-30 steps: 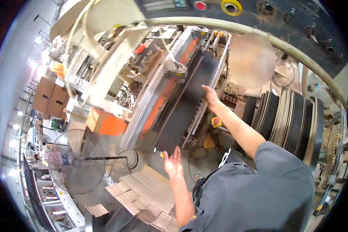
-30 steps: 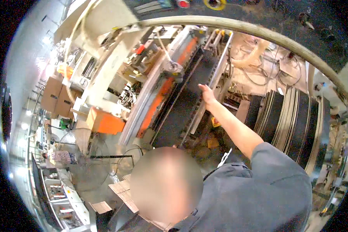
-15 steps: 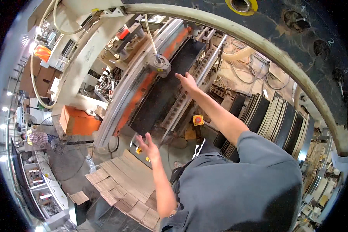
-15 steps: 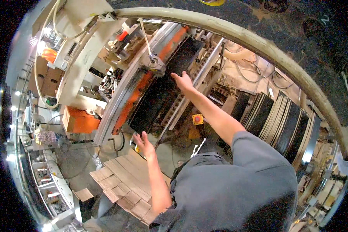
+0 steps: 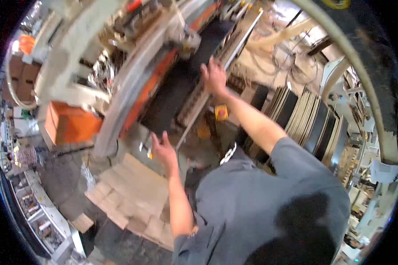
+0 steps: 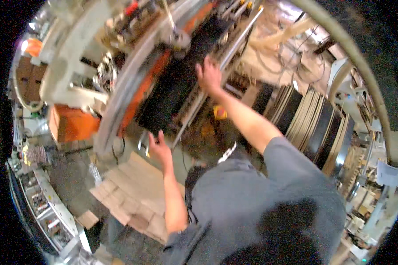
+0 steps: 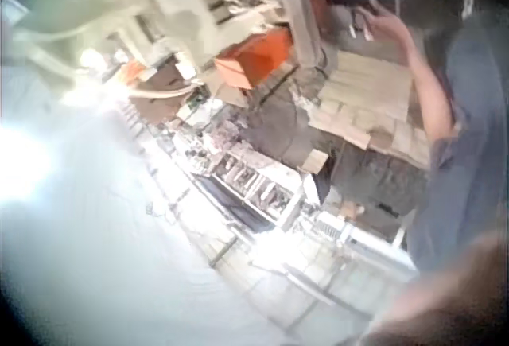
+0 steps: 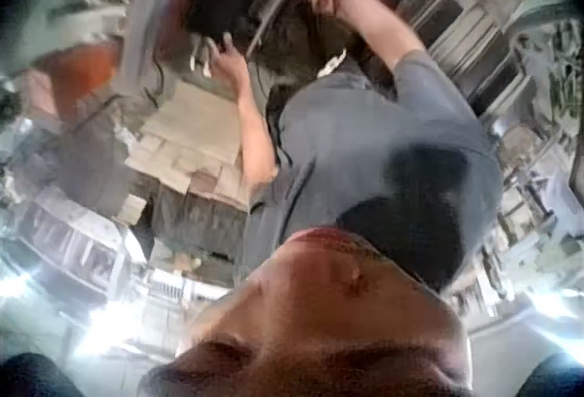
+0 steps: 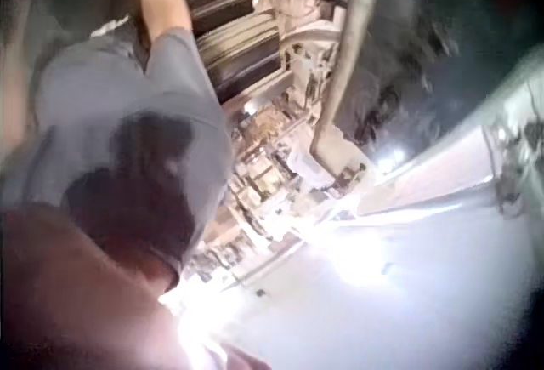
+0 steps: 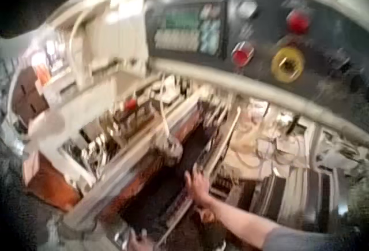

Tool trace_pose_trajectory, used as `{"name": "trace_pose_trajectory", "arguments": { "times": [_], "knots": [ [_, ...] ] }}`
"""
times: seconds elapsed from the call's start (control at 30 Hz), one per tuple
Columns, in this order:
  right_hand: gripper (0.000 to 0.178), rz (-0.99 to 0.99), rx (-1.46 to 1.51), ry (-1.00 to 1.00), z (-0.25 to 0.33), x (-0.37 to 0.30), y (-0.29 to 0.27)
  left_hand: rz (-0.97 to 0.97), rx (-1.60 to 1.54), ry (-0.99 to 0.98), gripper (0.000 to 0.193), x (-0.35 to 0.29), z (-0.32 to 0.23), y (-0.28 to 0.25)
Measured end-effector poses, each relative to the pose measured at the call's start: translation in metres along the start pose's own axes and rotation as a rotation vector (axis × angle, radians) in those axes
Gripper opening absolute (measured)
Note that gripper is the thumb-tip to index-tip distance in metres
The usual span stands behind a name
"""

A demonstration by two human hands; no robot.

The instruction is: The person picks up dark wood panels from a stack, places them into a processing machine one at a time, and then collects them as they emerge from the other side, stacking them on a separate pile.

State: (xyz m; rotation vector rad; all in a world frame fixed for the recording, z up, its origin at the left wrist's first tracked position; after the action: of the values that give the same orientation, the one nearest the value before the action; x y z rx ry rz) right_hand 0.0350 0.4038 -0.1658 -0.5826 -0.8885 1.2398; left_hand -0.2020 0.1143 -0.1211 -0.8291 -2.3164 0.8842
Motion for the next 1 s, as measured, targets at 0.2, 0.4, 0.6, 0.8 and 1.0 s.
{"name": "trace_pose_trajectory", "arguments": {
  "times": [0.2,0.4,0.6,0.8,1.0],
  "knots": [
    [0.071,-0.102,-0.05,-0.025,0.005,-0.007,-0.011,0.228,-0.167,-0.273,0.07,-0.007,0.023,0.012],
    [0.07,-0.065,-0.101,-0.033,0.007,-0.003,-0.006,0.237,-0.232,-0.273,0.076,-0.011,0.02,0.012],
    [0.071,-0.088,-0.082,-0.058,0.004,0.001,-0.011,0.242,-0.231,-0.192,0.074,-0.011,0.029,0.016],
    [0.07,-0.041,-0.074,-0.038,0.007,0.001,-0.009,0.203,-0.151,-0.094,0.068,-0.005,0.02,0.006],
    [0.068,-0.046,-0.089,0.03,0.003,0.0,-0.009,0.226,-0.131,-0.137,0.067,0.0,0.017,0.002]
  ]
}}
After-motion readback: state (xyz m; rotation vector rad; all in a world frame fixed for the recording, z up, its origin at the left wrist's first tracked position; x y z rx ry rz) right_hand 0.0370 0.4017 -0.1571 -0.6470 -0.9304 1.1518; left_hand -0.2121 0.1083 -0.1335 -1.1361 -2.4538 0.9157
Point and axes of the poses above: each hand's wrist, its own x-axis towards the middle knuckle, its own y-axis out of the palm, z = x × y, the point moved 5 cm from there along x, towards the middle knuckle, and after that the axes turned 2 degrees about -z, right-handed, at the moved point
